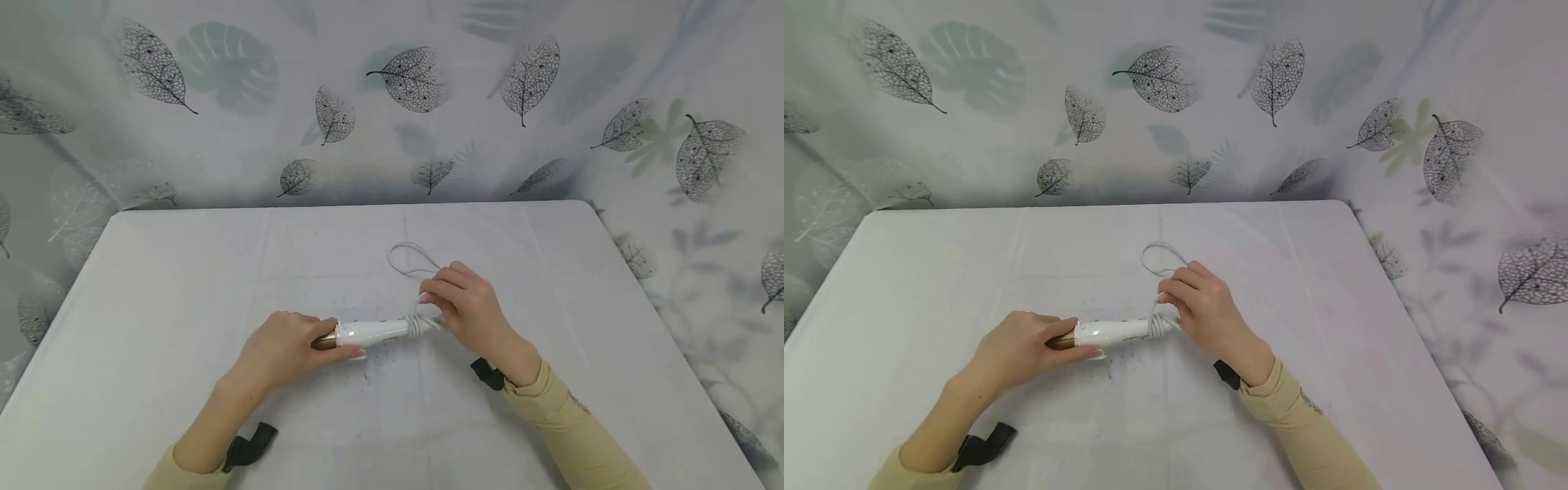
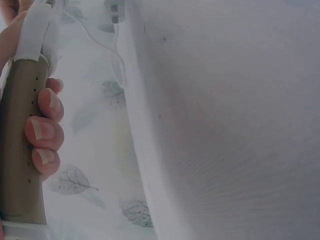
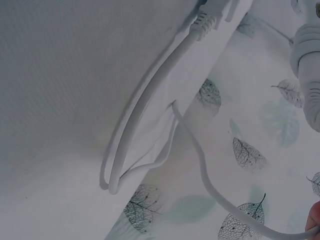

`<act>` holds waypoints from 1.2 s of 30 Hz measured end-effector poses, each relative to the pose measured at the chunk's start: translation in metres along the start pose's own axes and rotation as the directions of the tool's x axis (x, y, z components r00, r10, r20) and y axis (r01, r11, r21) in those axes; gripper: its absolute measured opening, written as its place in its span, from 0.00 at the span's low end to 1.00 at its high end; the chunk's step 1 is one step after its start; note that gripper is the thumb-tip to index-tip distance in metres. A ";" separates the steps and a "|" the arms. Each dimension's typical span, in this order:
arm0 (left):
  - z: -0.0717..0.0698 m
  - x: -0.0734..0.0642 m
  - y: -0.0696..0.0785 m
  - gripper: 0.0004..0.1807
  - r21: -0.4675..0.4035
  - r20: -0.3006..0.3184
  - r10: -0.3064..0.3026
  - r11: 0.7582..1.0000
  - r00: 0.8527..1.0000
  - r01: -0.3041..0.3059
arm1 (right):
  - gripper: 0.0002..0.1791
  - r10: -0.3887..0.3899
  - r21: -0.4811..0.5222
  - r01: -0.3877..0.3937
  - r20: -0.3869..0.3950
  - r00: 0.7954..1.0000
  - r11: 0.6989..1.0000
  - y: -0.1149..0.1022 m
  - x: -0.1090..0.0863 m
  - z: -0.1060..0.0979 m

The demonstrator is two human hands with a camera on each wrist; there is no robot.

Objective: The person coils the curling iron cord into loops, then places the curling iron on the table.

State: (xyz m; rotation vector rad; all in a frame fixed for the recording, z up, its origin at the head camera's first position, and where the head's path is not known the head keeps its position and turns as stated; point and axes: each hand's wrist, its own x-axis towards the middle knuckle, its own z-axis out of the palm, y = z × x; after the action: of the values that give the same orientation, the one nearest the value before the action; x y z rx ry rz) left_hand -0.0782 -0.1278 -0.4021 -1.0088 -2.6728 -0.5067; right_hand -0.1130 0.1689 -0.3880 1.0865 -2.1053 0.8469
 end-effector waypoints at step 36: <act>-0.007 0.008 0.013 0.28 0.102 -0.492 0.366 0.925 0.790 -0.366 | 0.12 0.226 0.466 -0.383 0.358 0.906 0.798 -0.004 0.001 -0.028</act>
State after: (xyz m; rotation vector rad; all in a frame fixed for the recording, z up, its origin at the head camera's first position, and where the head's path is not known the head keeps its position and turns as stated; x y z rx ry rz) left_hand -0.0744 -0.1170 -0.3901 -1.1676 -1.9552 -0.5855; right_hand -0.1040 0.1883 -0.3688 1.2048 -2.4018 1.5893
